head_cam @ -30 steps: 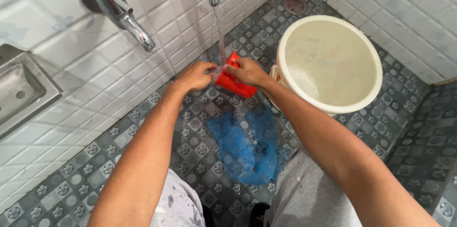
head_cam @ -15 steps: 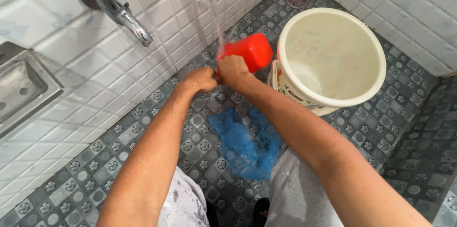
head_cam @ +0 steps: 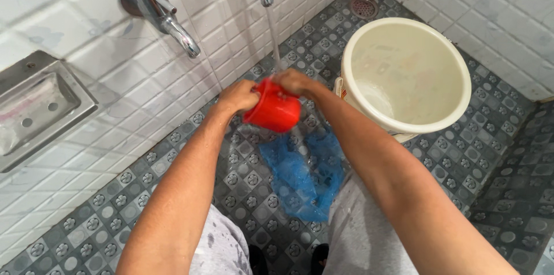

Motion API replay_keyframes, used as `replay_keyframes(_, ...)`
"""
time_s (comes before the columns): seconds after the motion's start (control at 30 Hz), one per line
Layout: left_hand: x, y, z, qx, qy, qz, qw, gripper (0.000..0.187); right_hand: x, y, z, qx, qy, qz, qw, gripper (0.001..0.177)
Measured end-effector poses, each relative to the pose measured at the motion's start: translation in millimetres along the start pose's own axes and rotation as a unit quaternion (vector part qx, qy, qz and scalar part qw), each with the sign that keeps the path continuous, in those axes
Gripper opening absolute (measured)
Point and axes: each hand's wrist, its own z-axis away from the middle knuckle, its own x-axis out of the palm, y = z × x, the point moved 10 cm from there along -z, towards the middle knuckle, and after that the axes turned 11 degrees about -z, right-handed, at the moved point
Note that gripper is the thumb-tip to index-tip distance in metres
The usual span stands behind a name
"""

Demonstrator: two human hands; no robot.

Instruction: The person fills a bucket and a red jug with water from a wall tap, then uses a blue cloth to wipe the red jug and the wall tiles. They rinse the cloth with a handheld shower head and continue wiping the wall and fixtures before refilling the jug.

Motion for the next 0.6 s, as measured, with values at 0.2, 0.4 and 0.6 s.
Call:
replay_keyframes(0.2,50,8,-31,0.077,-0.06,0.236,0.967,0.035,-37,-13,30,0.107,0.067,-0.189,0.974,0.064)
replay_keyframes(0.4,16,34,-29,0.087,0.058,0.18,0.978,0.024,-90,-121,83,-0.192,0.301,0.045,0.933,0.051)
replay_keyframes(0.6,-26,77,15,0.116,0.164,-0.074,0.977,0.019,-93,-274,134,-0.521,0.405,0.287,0.694,0.017)
